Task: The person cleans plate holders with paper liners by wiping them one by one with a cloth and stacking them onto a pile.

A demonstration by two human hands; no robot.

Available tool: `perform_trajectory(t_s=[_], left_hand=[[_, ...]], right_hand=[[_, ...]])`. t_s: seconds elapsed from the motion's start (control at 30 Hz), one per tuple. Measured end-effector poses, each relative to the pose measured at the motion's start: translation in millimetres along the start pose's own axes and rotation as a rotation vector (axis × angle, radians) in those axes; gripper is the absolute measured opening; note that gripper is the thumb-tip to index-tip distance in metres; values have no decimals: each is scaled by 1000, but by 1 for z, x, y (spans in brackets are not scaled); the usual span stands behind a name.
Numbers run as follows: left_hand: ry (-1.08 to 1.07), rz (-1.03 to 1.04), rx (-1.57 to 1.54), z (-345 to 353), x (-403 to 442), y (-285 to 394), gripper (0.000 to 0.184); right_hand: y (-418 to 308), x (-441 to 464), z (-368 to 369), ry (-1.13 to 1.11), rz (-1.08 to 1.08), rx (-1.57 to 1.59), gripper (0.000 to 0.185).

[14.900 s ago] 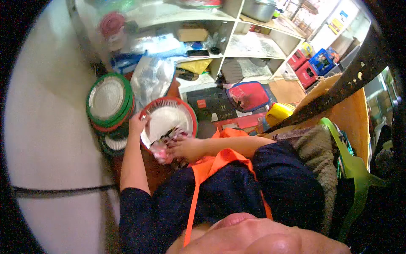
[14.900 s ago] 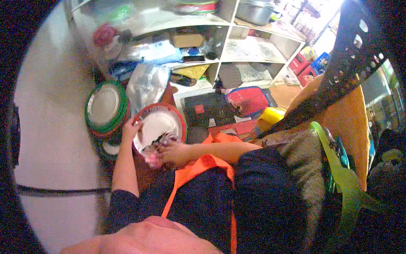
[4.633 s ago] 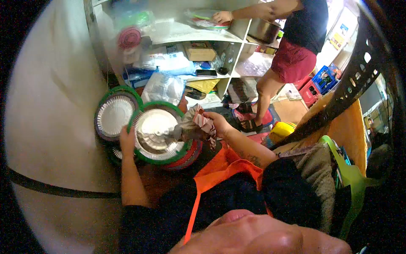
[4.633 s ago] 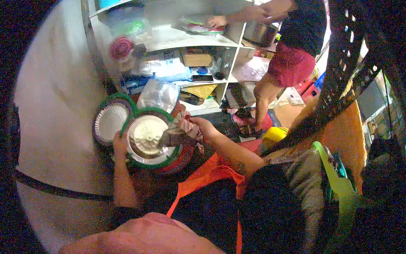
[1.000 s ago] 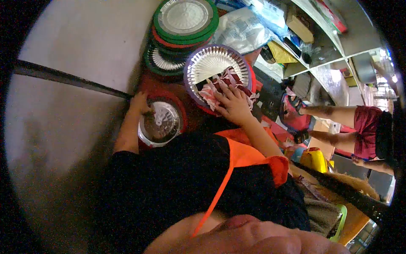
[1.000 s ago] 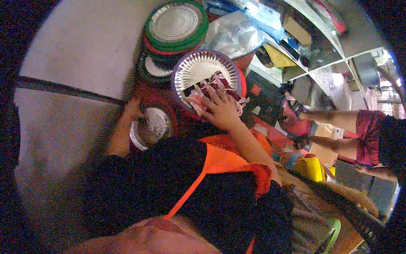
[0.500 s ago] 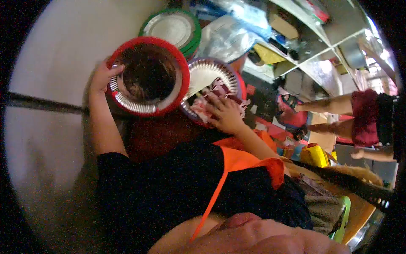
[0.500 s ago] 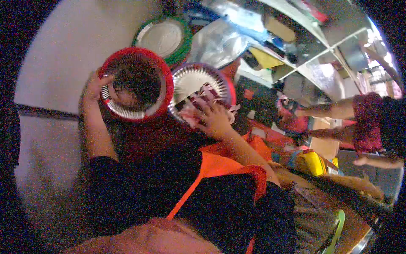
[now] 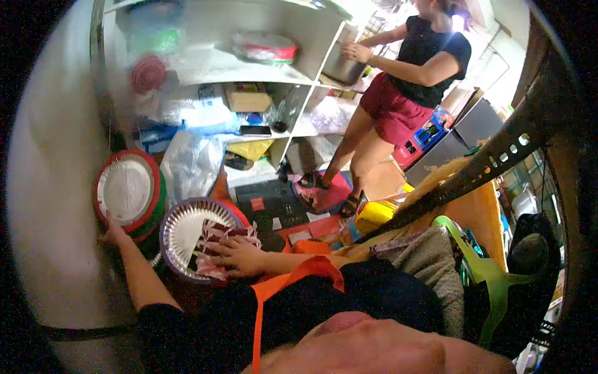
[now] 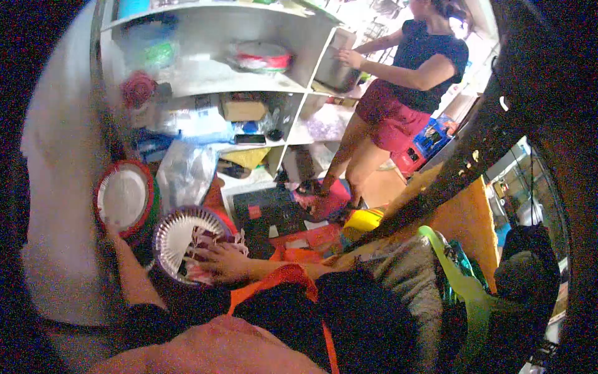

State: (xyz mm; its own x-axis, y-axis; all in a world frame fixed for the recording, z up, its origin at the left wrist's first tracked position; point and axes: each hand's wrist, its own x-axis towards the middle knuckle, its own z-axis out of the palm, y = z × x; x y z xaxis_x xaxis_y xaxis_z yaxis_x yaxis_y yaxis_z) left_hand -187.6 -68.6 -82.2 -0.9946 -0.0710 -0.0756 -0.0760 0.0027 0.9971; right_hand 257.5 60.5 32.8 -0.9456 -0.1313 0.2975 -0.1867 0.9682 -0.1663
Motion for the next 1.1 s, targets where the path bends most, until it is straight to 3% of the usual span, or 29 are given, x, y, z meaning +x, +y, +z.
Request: perform_trajectory(t_s=[0.13, 0.17, 0.37, 0.57, 0.73, 0.83, 0.97, 1.03, 1.1], left_hand=[[-221, -404, -288, -22, -19, -6, 97], [-430, -520, -344, -30, -29, -7, 95], [-546, -641, -371, -44, -51, 5, 80], [-164, -324, -453, -52, -88, -1, 70], [23, -341, -326, -81, -154, -8, 68], [108, -330, -268, -89, -171, -25, 85], [79, -522, -269, -94, -189, -7, 82], [-219, -503, -735, -88, -183, 1, 70], [-117, -523, -687, -83, -180, 17, 62]], right_hand=[[2, -5, 5, -80, 38, 50, 57], [4, -6, 8, -122, 51, 39, 57], [1, -2, 5, -135, 88, 76, 57], [2, -3, 1, -115, 57, 53, 55], [2, -4, 2, -37, 37, 68, 51], [1, -3, 3, -27, 37, 49, 51], [1, -4, 7, -41, 59, 42, 51], [4, -2, 11, -33, 46, 20, 53], [3, 3, 10, -12, 35, -28, 56]])
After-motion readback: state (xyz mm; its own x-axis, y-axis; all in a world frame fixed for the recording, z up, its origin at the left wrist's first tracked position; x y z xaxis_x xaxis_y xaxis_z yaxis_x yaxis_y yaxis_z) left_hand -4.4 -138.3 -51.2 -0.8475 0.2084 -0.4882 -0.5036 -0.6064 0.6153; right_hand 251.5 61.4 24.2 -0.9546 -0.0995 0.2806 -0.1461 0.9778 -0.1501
